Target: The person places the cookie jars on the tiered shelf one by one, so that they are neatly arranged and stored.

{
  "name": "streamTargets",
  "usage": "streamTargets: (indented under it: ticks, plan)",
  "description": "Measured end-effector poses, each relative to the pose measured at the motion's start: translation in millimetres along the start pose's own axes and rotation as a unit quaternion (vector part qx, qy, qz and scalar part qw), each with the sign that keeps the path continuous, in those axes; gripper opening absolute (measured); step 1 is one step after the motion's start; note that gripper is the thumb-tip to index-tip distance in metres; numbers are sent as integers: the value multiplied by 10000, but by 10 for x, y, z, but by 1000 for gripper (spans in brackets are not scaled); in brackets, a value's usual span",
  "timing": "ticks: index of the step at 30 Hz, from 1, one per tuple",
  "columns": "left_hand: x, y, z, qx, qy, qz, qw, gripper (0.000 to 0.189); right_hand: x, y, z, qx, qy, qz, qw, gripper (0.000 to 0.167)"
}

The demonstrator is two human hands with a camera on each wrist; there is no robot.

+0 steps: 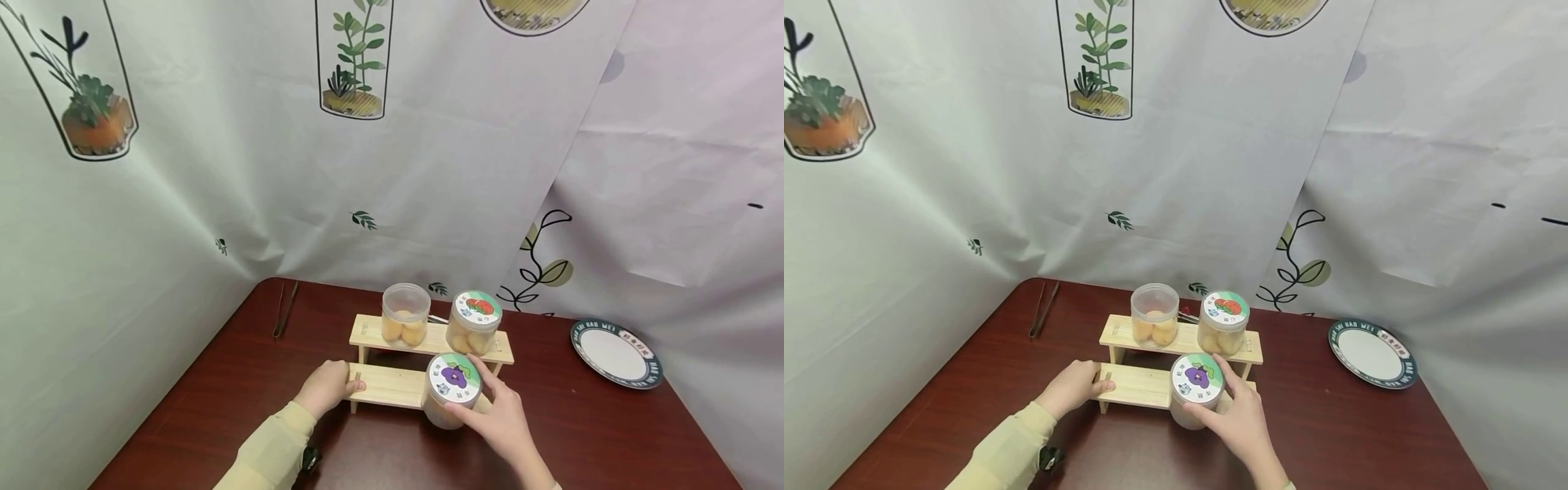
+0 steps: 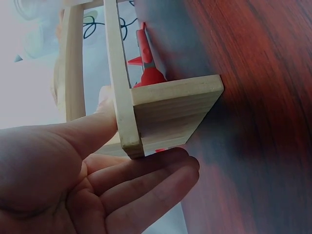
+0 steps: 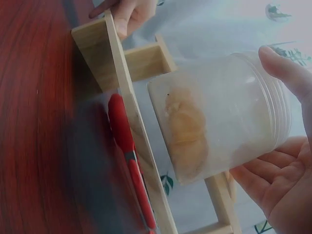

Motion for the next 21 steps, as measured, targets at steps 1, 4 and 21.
streamTargets:
  ticks: [1,4,21]
  plan:
    - [-2,0,1,3,2,3,10000,34,12,16,-4,-2,-50,-5,10000,83]
    - [-9,-6,1,-22,11,3,10000,34,61,62,-24,-22,-232,-32,9997,83]
    - [1,3,2,-162,93,-23,9998,37,259,427,-123,480,-328,-380,9976,83]
Point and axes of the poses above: each hand's wrist, its own z-axis away from the middle knuckle, its own y-axis out of the palm, x = y × z, the point moved 9 cm from there along -z, towards the middle knuckle, and after that the axes turned 12 degrees about y, right-handed, at the moved point
